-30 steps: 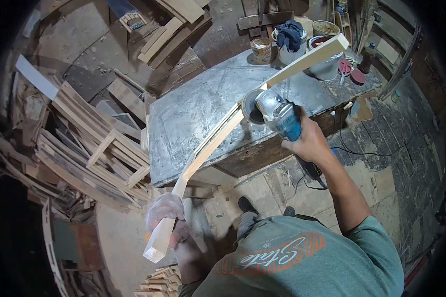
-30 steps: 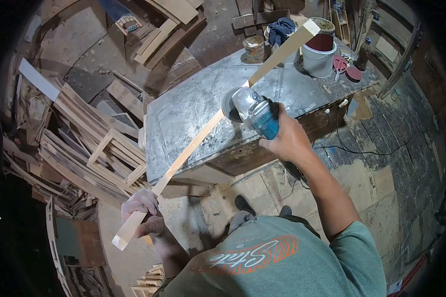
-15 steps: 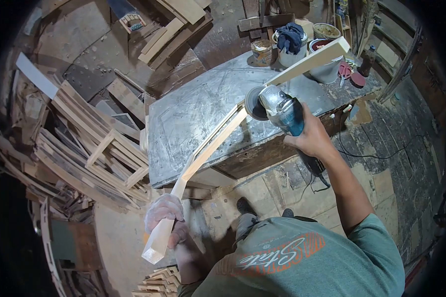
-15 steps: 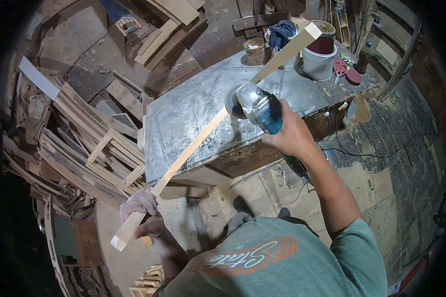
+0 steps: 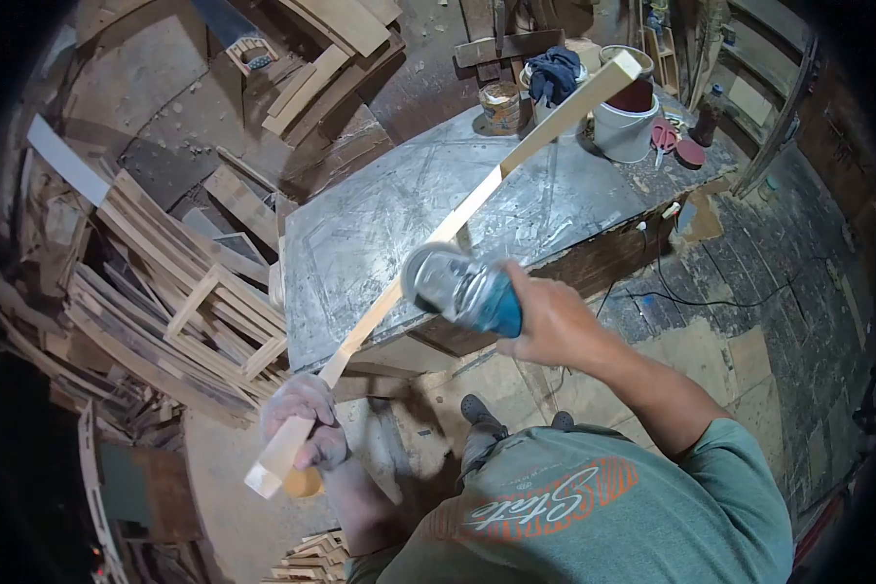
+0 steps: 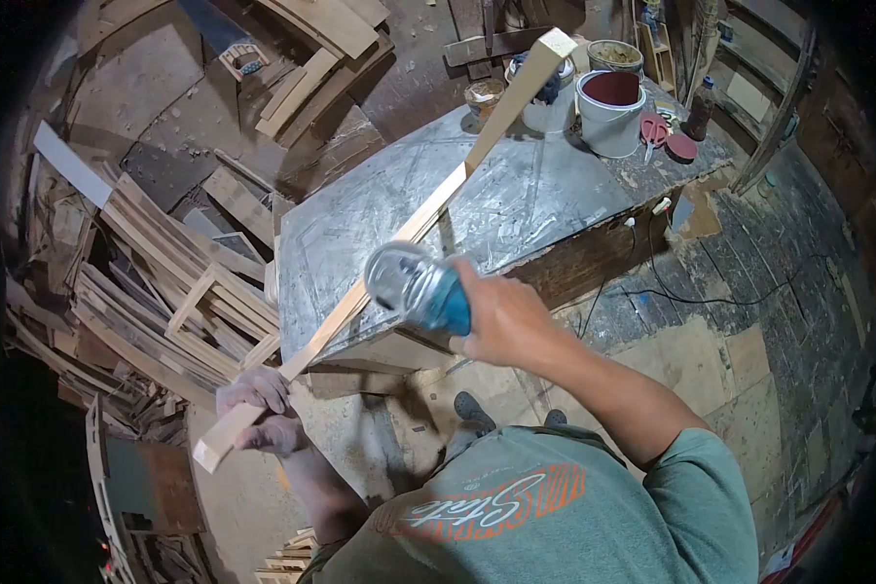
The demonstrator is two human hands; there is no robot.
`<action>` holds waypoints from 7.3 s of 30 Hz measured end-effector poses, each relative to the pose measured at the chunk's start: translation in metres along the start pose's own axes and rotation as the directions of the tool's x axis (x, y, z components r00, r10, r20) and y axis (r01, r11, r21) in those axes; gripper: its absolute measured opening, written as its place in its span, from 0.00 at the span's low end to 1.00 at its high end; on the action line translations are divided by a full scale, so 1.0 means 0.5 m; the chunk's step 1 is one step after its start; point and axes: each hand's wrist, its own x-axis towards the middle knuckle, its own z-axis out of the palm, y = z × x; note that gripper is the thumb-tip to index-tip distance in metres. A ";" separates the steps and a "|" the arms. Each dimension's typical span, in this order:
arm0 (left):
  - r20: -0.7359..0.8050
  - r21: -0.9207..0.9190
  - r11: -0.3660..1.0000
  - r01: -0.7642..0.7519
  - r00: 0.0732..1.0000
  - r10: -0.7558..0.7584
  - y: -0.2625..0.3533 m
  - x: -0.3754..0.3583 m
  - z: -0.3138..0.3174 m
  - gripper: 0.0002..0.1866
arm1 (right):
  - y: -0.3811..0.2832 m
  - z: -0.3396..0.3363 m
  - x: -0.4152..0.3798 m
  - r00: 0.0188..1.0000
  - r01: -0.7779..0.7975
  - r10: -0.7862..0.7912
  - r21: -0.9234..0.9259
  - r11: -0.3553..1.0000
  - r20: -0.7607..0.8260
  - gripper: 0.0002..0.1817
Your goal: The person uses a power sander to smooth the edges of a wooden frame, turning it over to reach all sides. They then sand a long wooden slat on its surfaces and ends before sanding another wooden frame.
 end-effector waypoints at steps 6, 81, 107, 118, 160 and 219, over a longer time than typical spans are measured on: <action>0.001 -0.082 0.984 0.161 0.987 -0.162 -0.037 0.130 -0.044 0.28 | -0.008 0.015 -0.051 0.980 0.058 -0.074 0.093 0.994 0.186 0.46; -0.187 0.174 0.847 0.502 0.861 -0.472 -0.618 0.032 0.244 0.26 | 0.235 0.168 -0.218 0.672 -0.312 0.703 0.771 0.555 -0.234 0.31; 0.634 0.632 0.573 -0.522 0.773 0.004 -0.545 0.151 -0.029 0.30 | 0.190 0.140 -0.179 0.664 -0.396 0.727 0.742 0.541 -0.176 0.36; 0.792 0.553 0.457 -0.696 0.609 -0.031 -0.638 0.262 -0.191 0.29 | 0.143 0.181 -0.097 0.685 -0.327 0.697 0.765 0.555 -0.213 0.37; -0.112 0.856 0.282 0.434 0.688 -0.717 -1.030 0.104 -0.495 0.18 | 0.020 0.229 0.082 0.525 -0.401 0.799 0.743 0.535 -0.293 0.34; -0.248 0.469 -0.265 0.843 -0.163 -0.955 -0.760 -0.303 0.064 0.41 | 0.734 0.236 0.471 0.945 -0.305 -0.061 0.800 -0.516 0.321 0.28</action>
